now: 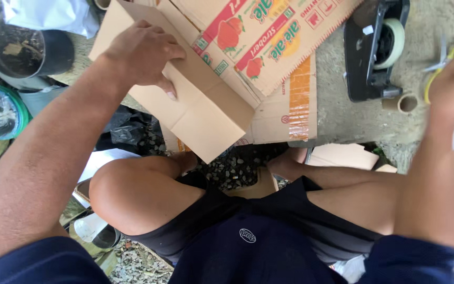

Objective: The person assembles a cardboard box by folding the flaps and securing them with tape. They use scissors to trim excess tape and adjust the box shape. The person also handles a potted plant and places it on the work surface.

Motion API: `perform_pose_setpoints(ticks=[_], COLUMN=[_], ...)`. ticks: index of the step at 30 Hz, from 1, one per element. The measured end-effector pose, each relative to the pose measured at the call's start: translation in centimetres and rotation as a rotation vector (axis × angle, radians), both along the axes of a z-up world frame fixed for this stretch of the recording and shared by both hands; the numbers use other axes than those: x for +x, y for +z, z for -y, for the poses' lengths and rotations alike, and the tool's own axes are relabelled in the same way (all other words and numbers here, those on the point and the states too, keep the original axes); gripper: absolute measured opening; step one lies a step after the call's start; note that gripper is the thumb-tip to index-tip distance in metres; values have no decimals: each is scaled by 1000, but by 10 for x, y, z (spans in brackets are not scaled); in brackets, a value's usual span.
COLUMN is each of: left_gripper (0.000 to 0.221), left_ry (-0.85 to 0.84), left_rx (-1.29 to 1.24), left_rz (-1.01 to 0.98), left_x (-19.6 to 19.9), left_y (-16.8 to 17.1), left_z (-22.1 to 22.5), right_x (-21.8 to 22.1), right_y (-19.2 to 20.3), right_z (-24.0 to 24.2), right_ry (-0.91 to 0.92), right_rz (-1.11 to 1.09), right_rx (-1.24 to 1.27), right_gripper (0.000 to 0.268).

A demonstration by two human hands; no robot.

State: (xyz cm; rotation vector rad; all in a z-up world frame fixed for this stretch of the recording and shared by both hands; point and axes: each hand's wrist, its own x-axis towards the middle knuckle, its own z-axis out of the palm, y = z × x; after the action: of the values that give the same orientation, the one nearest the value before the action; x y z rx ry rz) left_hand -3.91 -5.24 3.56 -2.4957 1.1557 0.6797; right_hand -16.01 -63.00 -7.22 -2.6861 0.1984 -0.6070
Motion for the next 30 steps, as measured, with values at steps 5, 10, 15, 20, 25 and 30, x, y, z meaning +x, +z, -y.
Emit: perform_pose_setpoints(ticks=[5,10,15,20,25,30], left_gripper=[90,91,92,91,89,103], left_ry=[45,50,131,152,228,380], left_rx=[-95,-99,-128,-198,-260,-450], left_rz=[77,93,90,104,183,222], left_x=[-11,-14,-17,-21,-30,-47], left_y=[-9,-16,-15,-19,-22,-22], left_z=[-14,-18,-18,-25,-33,-47], right_x=[-46,8,28,18,15,2], right_y=[-39,-77,-66,-78,-99,-111], right_z=[-174,-250,-252,-264,-266,-261], right_ry=[-54,-282,-182,129,118,241], right_rz=[-430,-264,-301,-237,-451,-545], right_rx=[632,1381,1693,2041,1941,1997], right_gripper=[32,16,25,51,54,62])
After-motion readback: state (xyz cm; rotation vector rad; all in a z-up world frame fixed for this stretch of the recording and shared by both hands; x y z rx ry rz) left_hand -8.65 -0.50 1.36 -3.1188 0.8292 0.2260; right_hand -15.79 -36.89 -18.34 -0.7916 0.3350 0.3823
